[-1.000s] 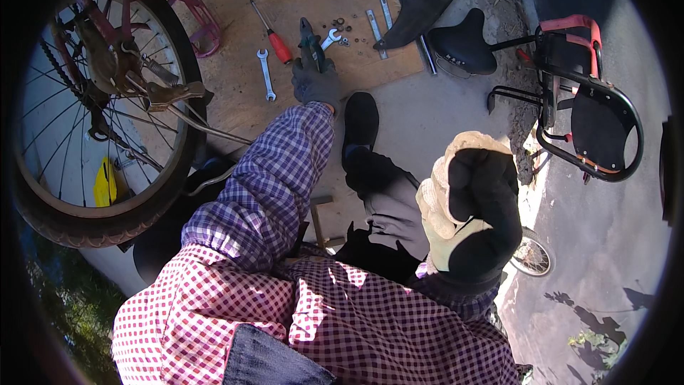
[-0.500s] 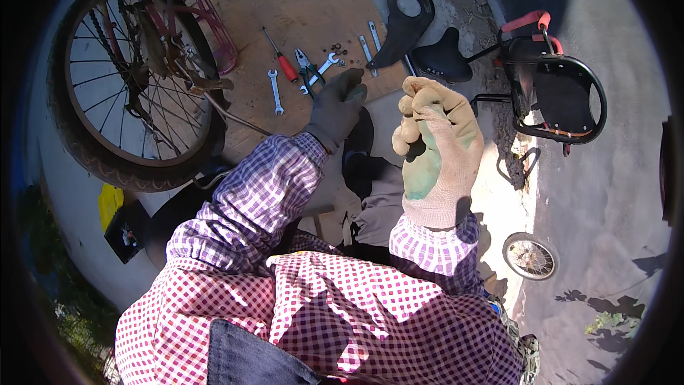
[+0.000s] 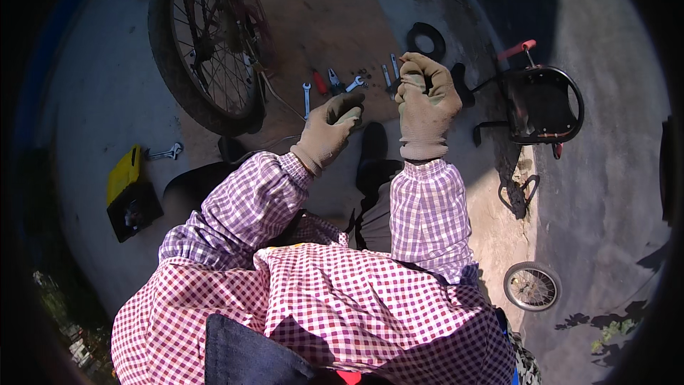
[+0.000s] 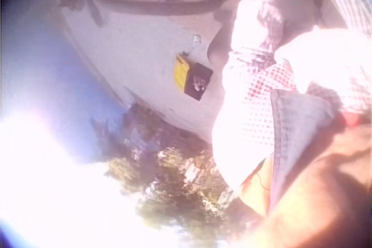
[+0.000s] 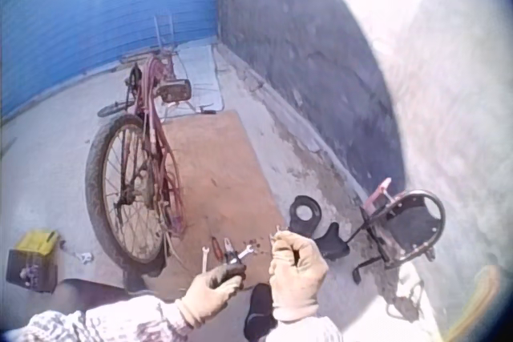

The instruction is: The person uses a screwdriver to loosen the rear axle nut on a bicycle, then removes the wheel. They place the screwdriver and pliers on the ground, pick up a small metal part, and use a brush to clean a crack in the concrete floor. The person then examines the small metal part with both hands.

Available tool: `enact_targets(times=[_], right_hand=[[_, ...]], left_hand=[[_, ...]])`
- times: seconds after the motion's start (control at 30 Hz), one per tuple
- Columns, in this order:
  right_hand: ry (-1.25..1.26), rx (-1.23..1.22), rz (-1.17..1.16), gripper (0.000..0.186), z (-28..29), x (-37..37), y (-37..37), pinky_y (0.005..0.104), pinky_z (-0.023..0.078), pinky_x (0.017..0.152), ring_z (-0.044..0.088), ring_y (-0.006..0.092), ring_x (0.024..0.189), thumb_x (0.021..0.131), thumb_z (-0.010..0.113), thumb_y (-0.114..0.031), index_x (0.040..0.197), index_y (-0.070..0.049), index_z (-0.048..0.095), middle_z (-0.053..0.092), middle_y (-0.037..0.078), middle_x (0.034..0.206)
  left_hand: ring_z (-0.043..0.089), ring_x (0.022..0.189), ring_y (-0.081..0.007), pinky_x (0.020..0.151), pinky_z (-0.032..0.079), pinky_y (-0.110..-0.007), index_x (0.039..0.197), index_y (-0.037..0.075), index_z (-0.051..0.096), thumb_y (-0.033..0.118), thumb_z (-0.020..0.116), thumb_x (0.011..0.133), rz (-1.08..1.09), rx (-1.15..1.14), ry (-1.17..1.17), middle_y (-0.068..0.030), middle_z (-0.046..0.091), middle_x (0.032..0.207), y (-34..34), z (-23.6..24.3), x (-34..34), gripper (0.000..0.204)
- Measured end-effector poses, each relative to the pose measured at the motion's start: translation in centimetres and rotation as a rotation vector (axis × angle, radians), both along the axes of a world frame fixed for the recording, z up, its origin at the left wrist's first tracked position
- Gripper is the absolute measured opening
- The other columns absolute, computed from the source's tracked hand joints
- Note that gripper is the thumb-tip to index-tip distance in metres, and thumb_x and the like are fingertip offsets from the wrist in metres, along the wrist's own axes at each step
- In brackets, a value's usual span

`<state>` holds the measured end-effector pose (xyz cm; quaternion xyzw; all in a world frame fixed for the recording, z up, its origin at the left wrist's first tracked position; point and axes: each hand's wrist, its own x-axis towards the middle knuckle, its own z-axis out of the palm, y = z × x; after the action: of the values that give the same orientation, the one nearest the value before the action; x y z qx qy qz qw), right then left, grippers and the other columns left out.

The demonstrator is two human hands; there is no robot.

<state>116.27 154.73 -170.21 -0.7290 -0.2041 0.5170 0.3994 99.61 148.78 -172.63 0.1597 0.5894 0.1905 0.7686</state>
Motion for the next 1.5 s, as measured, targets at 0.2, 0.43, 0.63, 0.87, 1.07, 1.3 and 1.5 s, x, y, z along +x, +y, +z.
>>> enact_targets(times=[0.2, 0.43, 0.63, 0.87, 1.07, 1.3, 1.5], right_hand=[[-0.292, -0.039, 0.163, 0.020, -2.8, 0.9, -2.3, 0.0255, 0.057, 0.079, 0.069, 0.0117, 0.088, 0.085, 0.067, 0.010, 0.100, -0.001, 0.073, 0.074, 0.006, 0.099], [-0.106, -0.008, -0.078, 0.024, -4.7, 2.0, -1.3, 0.0192, 0.053, 0.056, 0.063, 0.0053, 0.068, 0.087, 0.065, 0.012, 0.105, -0.002, 0.072, 0.074, 0.006, 0.099], [-0.087, -0.069, -0.129, 0.023, -4.2, 3.1, -1.0, 0.0197, 0.055, 0.053, 0.063, 0.0078, 0.064, 0.085, 0.062, 0.015, 0.101, 0.000, 0.070, 0.071, 0.007, 0.093], [0.158, 0.078, -0.212, 0.024, -1.2, 0.6, 1.0, 0.0245, 0.055, 0.052, 0.064, 0.0112, 0.062, 0.080, 0.062, 0.013, 0.102, 0.004, 0.068, 0.072, 0.015, 0.101], [0.414, 0.313, -0.318, 0.029, 5.2, 2.9, 1.4, 0.0276, 0.050, 0.060, 0.063, 0.0145, 0.071, 0.090, 0.059, 0.002, 0.118, 0.008, 0.064, 0.066, 0.021, 0.110], [0.669, 0.344, -0.300, 0.023, 11.0, -0.7, 2.1, 0.0241, 0.037, 0.051, 0.044, 0.0097, 0.063, 0.096, 0.054, -0.001, 0.117, 0.008, 0.056, 0.054, 0.008, 0.094], [0.400, 0.313, -0.311, 0.023, 15.0, -1.3, 1.2, 0.0250, 0.042, 0.049, 0.045, 0.0104, 0.051, 0.096, 0.053, -0.003, 0.115, 0.009, 0.058, 0.067, 0.014, 0.092]], left_hand=[[0.062, 0.096, -0.0092, 0.085, 0.051, -0.024, 0.133, -0.001, 0.062, 0.017, 0.066, 0.101, -0.056, -0.026, -0.007, -0.0045, 0.069, 0.113, -1.7, 0.9, 0.7, 0.037], [0.066, 0.082, -0.0119, 0.073, 0.055, -0.027, 0.115, -0.004, 0.065, 0.009, 0.067, 0.099, -0.024, -0.102, 0.094, -0.0060, 0.070, 0.099, -0.6, -2.0, -2.6, 0.020], [0.069, 0.080, -0.0168, 0.068, 0.056, -0.030, 0.119, -0.006, 0.064, 0.016, 0.073, 0.094, 0.011, -0.174, 0.442, -0.0095, 0.071, 0.096, -1.3, -5.9, -4.4, 0.034], [0.068, 0.085, -0.0165, 0.074, 0.057, -0.031, 0.123, 0.002, 0.066, 0.016, 0.067, 0.097, -0.064, -0.041, 0.419, -0.0075, 0.070, 0.104, 3.1, -6.8, -5.3, 0.029], [0.068, 0.093, -0.0180, 0.084, 0.056, -0.032, 0.127, 0.007, 0.066, 0.013, 0.060, 0.097, -0.441, 0.289, 0.376, -0.0092, 0.070, 0.110, 12.0, -13.3, -0.3, 0.031], [0.067, 0.116, -0.0343, 0.102, 0.052, -0.042, 0.125, 0.013, 0.070, 0.026, 0.066, 0.092, -0.999, 0.442, 0.922, -0.0146, 0.071, 0.125, 17.6, -18.0, -4.9, 0.036], [0.064, 0.122, -0.0326, 0.104, 0.051, -0.045, 0.127, 0.017, 0.071, 0.030, 0.068, 0.091, -1.079, 0.281, 1.079, -0.0136, 0.067, 0.132, 18.2, -15.6, -7.1, 0.038]])
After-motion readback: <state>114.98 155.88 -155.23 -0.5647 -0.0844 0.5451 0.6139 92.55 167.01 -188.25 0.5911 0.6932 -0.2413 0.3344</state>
